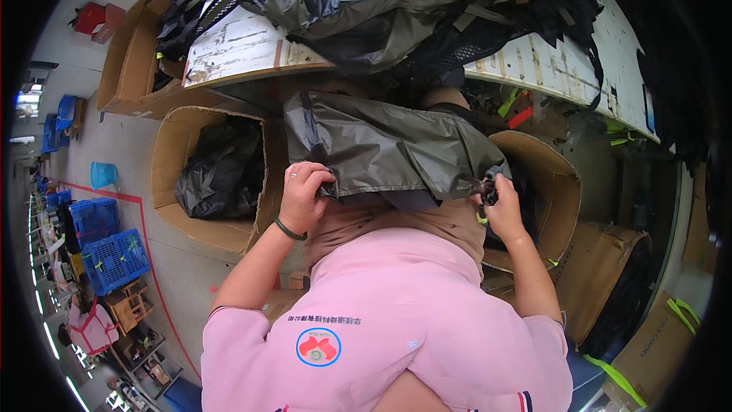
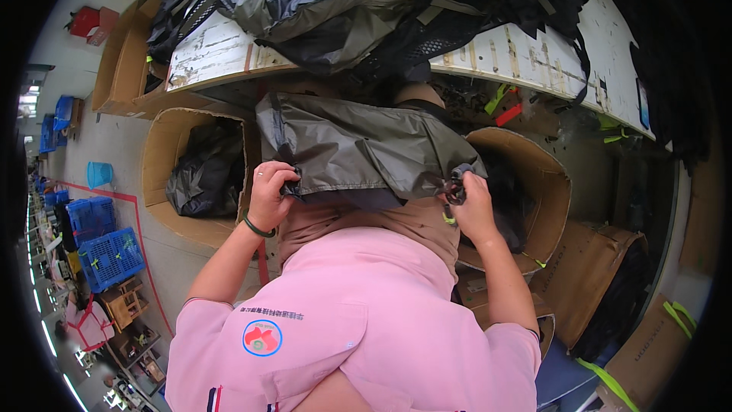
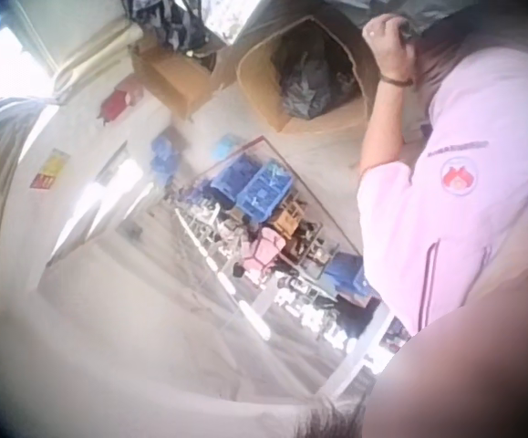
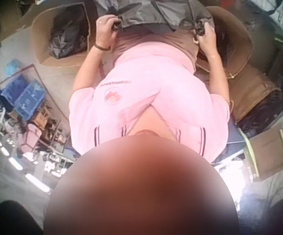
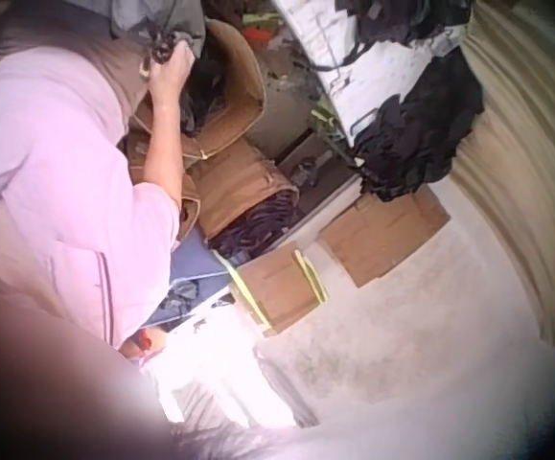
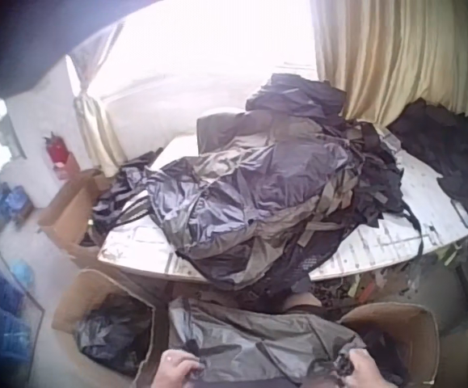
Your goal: The person is manually inspecting and manipulating large olive-green and black fabric bag components, possibly preparing them for assembly or checking seams.
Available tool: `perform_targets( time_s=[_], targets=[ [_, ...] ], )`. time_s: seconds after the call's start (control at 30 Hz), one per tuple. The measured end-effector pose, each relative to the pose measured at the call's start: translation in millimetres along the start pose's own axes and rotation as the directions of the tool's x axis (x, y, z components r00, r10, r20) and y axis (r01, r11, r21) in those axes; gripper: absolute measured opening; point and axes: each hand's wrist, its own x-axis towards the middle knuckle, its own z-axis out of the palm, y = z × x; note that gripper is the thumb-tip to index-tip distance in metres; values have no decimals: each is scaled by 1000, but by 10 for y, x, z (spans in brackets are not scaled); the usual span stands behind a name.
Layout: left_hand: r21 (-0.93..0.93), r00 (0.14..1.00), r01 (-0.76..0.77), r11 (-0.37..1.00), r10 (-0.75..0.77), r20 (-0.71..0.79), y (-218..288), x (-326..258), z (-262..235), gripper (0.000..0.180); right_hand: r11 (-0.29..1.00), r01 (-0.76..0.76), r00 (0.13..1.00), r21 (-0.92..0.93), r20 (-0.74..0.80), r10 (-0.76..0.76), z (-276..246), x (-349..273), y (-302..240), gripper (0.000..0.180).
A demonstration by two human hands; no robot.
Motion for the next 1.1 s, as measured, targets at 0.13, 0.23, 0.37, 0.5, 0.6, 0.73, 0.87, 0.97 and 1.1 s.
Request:
perform_targets(
  time_s=[0.13, 0.23, 0.37, 0.5, 0.6, 0.73, 0.87, 0.97, 1.1],
  targets=[
    [12, 980, -125, 992, 125, -154, -73, -9, -253, 30, 979, -105, 994, 177, -20, 110, -224, 49, 183, 30],
    [43, 941, -163, 986, 169, -293, -16, 32, -572, 31, 943, -143, 981, 300, -86, 176, -581, 101, 138, 23],
    [37, 938, -231, 972, 233, -256, 60, 39, -815, 32, 939, -143, 972, 311, -132, 192, -877, 80, 150, 23],
    [50, 938, -258, 965, 263, -228, 70, 20, -864, 33, 931, -166, 972, 325, -103, 209, -890, 76, 111, 22],
    [17, 956, -225, 974, 224, -188, 6, 20, -867, 32, 934, -134, 979, 330, -102, 176, -895, 37, 35, 20],
    [-247, 973, 228, 942, -232, 13, -233, -98, -991, 17, 931, -190, 981, 310, 98, 167, -881, 144, -88, 25],
    [-344, 873, 486, 804, -431, 227, -758, -46, -871, 6, 948, -217, 950, 232, 272, 151, -775, 337, -198, 30],
    [-326, 828, 552, 767, -459, 322, -1042, 94, -668, 5, 938, -243, 946, 246, 275, 173, -687, 473, -200, 30],
    [-334, 797, 593, 733, -474, 375, -1207, 165, -523, 5, 932, -222, 953, 286, 267, 145, -545, 554, -34, 30]
  ],
)
